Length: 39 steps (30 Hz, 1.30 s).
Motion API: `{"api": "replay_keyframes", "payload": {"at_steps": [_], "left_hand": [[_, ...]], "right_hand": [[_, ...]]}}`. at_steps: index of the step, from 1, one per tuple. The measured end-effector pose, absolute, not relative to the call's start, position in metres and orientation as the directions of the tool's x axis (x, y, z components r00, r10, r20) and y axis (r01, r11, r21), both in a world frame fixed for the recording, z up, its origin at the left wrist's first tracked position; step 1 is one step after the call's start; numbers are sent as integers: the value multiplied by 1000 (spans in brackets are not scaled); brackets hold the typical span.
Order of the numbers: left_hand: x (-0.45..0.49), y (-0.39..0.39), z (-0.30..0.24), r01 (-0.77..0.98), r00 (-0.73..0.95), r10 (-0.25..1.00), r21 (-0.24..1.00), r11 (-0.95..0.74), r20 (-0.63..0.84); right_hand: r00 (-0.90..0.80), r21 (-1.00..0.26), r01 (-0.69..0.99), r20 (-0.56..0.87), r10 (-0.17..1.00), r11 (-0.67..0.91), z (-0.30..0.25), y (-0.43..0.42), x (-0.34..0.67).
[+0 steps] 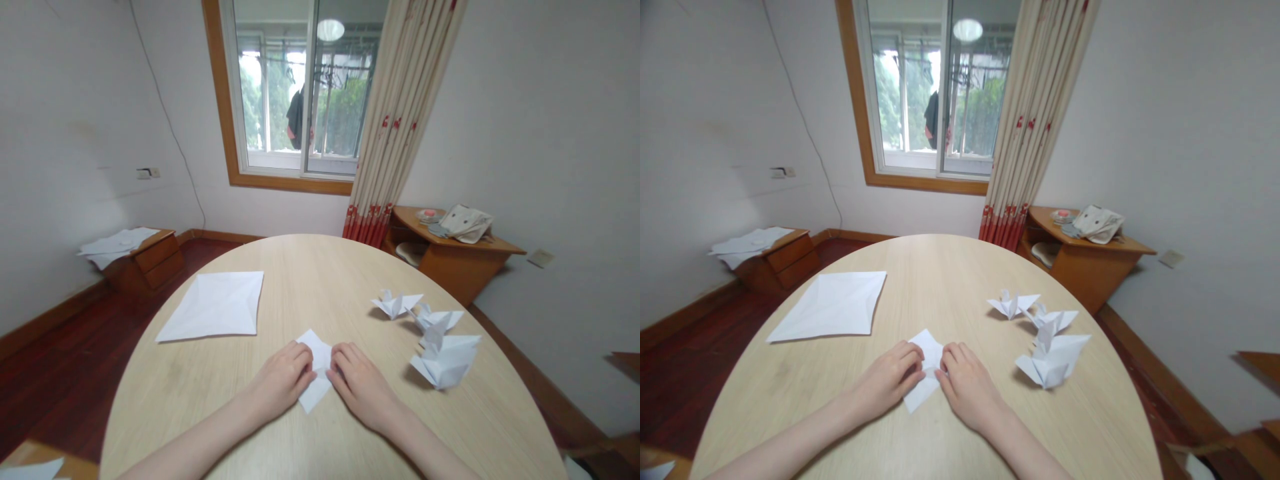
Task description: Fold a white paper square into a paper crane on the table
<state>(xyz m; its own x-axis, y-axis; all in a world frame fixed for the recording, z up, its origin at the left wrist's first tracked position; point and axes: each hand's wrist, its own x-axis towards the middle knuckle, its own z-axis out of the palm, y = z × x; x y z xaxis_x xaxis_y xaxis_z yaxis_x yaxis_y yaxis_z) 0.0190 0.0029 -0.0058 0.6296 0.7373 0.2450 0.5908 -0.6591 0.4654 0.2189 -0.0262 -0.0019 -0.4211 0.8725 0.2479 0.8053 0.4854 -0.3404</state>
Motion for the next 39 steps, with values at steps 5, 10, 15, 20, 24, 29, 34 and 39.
{"api": "replay_keyframes", "payload": {"at_steps": [5, 10, 15, 20, 24, 29, 34, 39], "left_hand": [[23, 2, -8, 593, 595, 763, 502, -629, 253], [27, 2, -12, 605, 550, 796, 537, -588, 252], [30, 2, -14, 582, 518, 815, 592, -557, 259], [31, 3, -15, 573, 483, 841, 639, -514, 244], [29, 5, -15, 569, 478, 847, 652, -502, 235], [27, 8, -16, 551, 491, 842, 668, -500, 226], [26, 10, -13, 539, 496, 844, 691, -483, 203], [23, 14, -9, 497, 529, 832, 736, -461, 164]], "right_hand": [[-359, -371, 822, 251, 899, 431, -5, -28, 213], [-289, -355, 856, 274, 917, 375, -10, -27, 209], [-253, -310, 888, 289, 923, 340, -13, -29, 207], [-239, -302, 900, 263, 935, 315, -12, -28, 208], [-238, -332, 895, 212, 948, 299, -8, -26, 209], [-231, -385, 883, 142, 962, 269, -2, -25, 210], [-232, -423, 871, 92, 968, 249, 1, -23, 214], [-232, -474, 850, 55, 971, 229, 3, -21, 221]]}}
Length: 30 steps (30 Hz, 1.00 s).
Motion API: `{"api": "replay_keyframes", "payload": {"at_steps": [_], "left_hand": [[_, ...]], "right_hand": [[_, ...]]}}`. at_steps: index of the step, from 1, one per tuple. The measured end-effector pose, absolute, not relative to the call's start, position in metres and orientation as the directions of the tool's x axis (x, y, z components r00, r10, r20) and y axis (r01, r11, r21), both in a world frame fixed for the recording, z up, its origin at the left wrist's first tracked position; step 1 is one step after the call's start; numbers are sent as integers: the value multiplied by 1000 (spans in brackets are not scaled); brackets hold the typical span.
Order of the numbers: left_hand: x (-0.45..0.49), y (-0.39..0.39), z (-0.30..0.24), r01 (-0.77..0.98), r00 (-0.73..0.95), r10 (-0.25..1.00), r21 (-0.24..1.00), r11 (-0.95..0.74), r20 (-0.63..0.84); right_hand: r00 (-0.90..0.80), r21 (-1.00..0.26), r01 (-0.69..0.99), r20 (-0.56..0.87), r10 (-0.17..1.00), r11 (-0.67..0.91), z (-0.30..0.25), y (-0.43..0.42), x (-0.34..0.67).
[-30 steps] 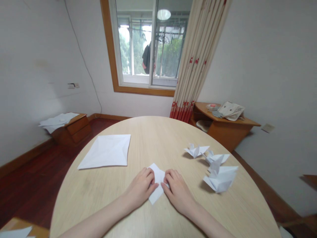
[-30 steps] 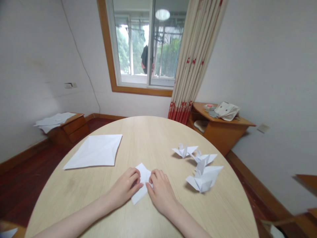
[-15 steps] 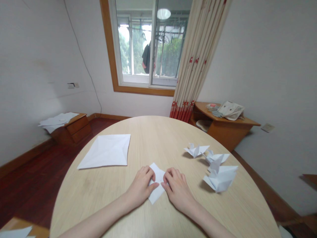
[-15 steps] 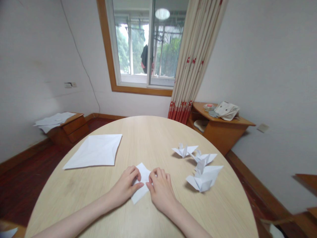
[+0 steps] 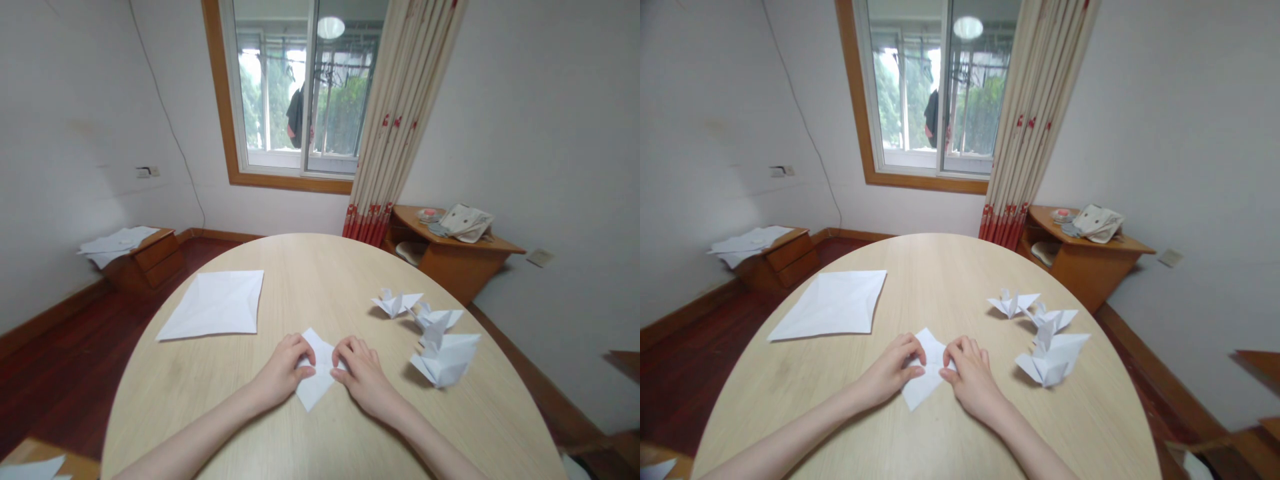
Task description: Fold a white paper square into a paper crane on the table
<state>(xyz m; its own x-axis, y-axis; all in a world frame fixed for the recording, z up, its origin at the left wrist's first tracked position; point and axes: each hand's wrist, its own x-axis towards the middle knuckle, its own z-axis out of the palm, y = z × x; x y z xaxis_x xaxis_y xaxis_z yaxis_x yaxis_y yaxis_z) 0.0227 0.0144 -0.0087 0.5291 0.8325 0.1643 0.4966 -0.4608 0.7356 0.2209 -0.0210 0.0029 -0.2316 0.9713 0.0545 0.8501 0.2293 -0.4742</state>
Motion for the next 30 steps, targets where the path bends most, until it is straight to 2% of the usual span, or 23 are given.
{"api": "replay_keyframes", "payload": {"at_steps": [11, 19, 24, 30], "left_hand": [[12, 21, -1, 434, 590, 801, 797, -421, 103], [10, 20, -2, 430, 611, 779, 767, -476, 141], [6, 15, -3, 429, 661, 718, 674, -601, 219], [5, 11, -2, 462, 729, 633, 495, -736, 261]], "right_hand": [[-248, -535, 821, -21, 969, 199, 9, -16, 237], [-251, -557, 807, -22, 968, 197, 7, -15, 240], [-278, -582, 775, 35, 960, 246, 3, -16, 240], [-412, -589, 722, 55, 910, 363, 5, -15, 241]]}}
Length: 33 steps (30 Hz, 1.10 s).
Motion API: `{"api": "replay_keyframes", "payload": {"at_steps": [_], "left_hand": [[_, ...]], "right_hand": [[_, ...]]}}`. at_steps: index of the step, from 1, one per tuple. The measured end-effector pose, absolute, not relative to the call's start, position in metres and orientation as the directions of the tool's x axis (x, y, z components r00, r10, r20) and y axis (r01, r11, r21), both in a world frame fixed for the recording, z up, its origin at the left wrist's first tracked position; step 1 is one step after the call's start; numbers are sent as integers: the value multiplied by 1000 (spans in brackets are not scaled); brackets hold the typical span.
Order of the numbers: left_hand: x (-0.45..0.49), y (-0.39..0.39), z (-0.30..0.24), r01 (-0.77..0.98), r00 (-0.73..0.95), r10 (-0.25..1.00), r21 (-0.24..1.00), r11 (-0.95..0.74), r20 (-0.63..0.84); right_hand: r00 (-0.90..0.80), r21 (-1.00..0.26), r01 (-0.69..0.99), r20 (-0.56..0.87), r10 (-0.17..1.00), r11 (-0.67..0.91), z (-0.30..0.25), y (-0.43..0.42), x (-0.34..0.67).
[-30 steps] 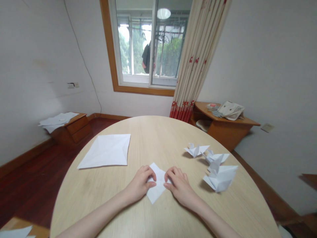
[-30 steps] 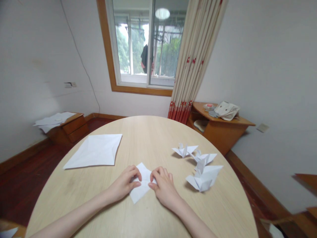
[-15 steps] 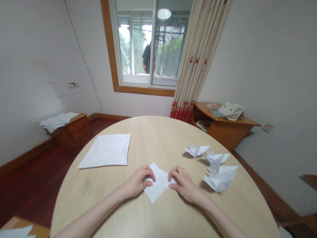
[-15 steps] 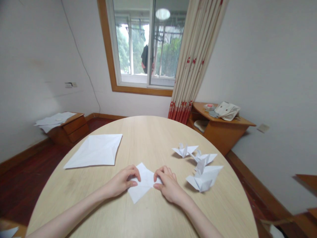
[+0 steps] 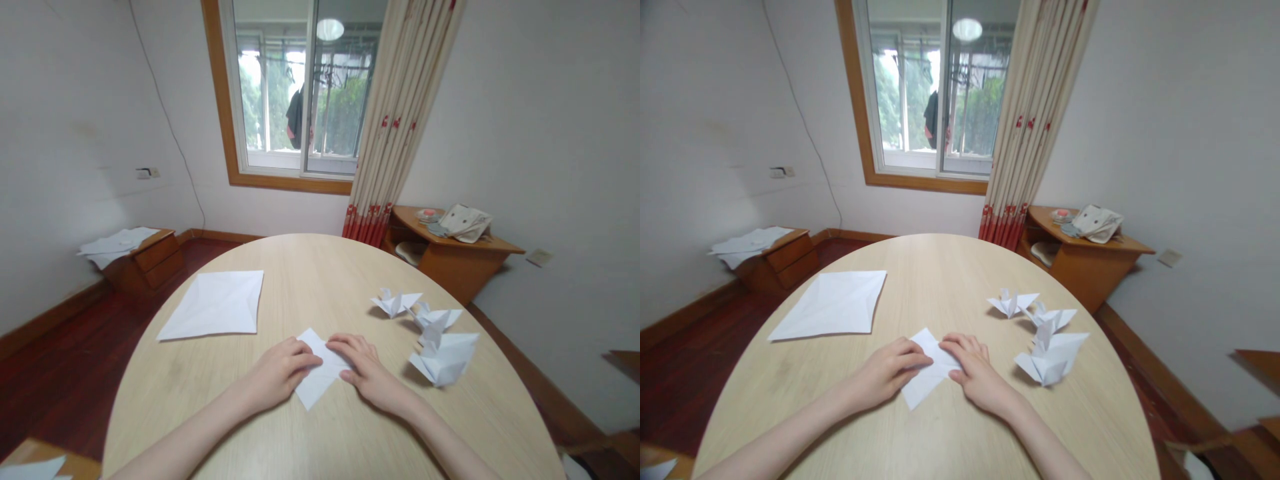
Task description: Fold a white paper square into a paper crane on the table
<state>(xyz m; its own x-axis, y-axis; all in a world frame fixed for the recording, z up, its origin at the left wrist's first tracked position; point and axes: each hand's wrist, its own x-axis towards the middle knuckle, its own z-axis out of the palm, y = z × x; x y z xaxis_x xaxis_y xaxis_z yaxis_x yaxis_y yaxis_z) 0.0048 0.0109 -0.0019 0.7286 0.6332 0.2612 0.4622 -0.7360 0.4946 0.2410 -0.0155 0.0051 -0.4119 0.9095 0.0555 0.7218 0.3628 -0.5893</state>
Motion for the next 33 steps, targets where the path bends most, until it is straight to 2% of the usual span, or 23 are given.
{"api": "replay_keyframes", "payload": {"at_steps": [6, 16, 22, 29, 33], "left_hand": [[8, 6, 3, 493, 770, 586, 350, -797, 250], [14, -3, 11, 546, 797, 568, 156, -823, 208], [14, -2, 10, 549, 793, 564, 130, -825, 228], [12, 0, 7, 579, 770, 584, 106, -809, 257], [12, 1, 5, 596, 749, 595, 96, -798, 292]], "right_hand": [[-473, -596, 699, 29, 881, 395, 8, -16, 240], [-509, -510, 726, 53, 859, 461, 12, -19, 240], [-525, -456, 729, 105, 844, 510, 13, -21, 238], [-548, -355, 763, 88, 832, 540, 17, -25, 234], [-569, -362, 748, 81, 818, 556, 22, -28, 233]]}}
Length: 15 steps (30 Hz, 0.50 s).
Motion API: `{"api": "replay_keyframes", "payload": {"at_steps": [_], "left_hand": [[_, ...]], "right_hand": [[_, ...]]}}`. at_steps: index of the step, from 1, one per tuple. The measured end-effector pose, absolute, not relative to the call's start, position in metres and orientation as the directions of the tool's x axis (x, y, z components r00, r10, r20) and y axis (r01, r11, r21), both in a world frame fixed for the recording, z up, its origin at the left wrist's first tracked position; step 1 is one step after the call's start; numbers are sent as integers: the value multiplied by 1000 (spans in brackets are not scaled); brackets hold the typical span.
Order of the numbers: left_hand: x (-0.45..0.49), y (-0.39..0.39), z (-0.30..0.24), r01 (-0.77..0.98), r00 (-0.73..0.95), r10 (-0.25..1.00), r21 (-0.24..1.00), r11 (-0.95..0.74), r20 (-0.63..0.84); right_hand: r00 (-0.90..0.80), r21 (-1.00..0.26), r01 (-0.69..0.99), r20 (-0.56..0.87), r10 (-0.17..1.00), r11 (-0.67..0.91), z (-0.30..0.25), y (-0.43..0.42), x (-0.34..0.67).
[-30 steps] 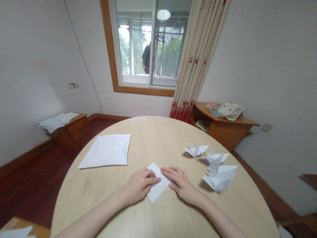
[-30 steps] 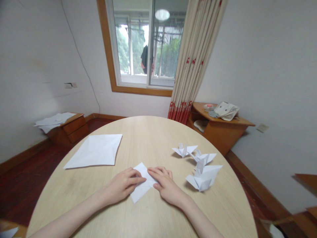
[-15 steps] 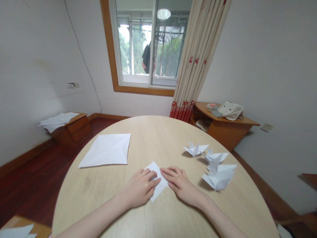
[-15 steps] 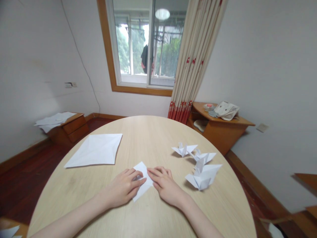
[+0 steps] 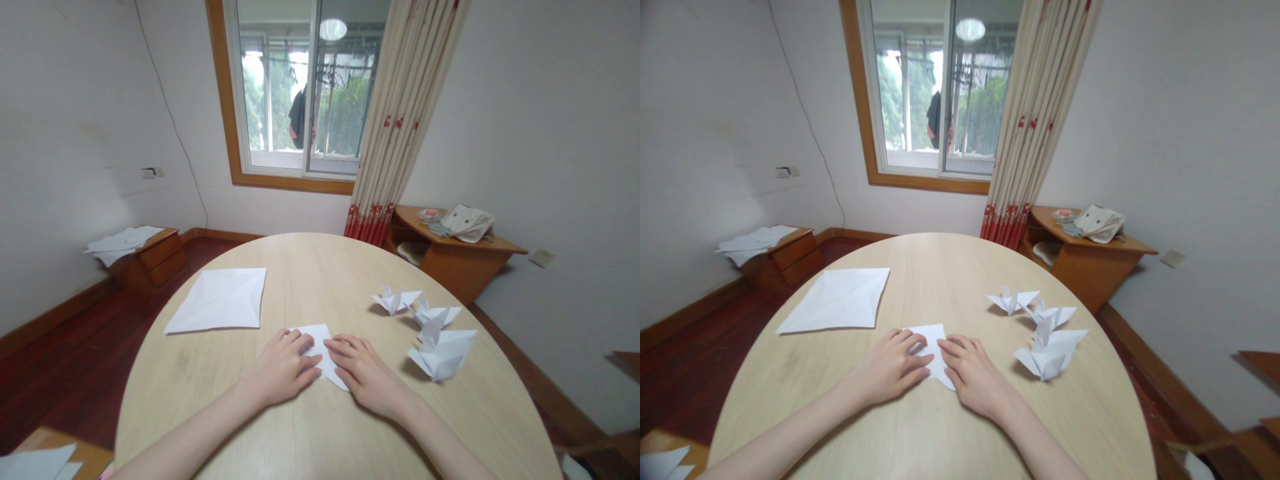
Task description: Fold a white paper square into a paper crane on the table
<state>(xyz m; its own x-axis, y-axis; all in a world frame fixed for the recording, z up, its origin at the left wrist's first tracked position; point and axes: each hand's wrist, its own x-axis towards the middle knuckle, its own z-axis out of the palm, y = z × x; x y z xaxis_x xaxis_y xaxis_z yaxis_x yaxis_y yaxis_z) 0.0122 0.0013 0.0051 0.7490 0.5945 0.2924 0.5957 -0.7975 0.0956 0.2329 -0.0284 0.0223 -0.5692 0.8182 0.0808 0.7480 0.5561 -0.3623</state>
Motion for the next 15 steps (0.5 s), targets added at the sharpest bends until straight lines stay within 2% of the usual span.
{"api": "replay_keyframes", "payload": {"at_steps": [6, 15], "left_hand": [[12, 3, 6, 627, 727, 614, 68, -776, 307], [12, 4, 5, 662, 699, 640, 50, -748, 319]], "right_hand": [[-574, -408, 726, 86, 814, 554, 24, -27, 236], [-599, -395, 680, 187, 779, 618, 18, -25, 238]]}}
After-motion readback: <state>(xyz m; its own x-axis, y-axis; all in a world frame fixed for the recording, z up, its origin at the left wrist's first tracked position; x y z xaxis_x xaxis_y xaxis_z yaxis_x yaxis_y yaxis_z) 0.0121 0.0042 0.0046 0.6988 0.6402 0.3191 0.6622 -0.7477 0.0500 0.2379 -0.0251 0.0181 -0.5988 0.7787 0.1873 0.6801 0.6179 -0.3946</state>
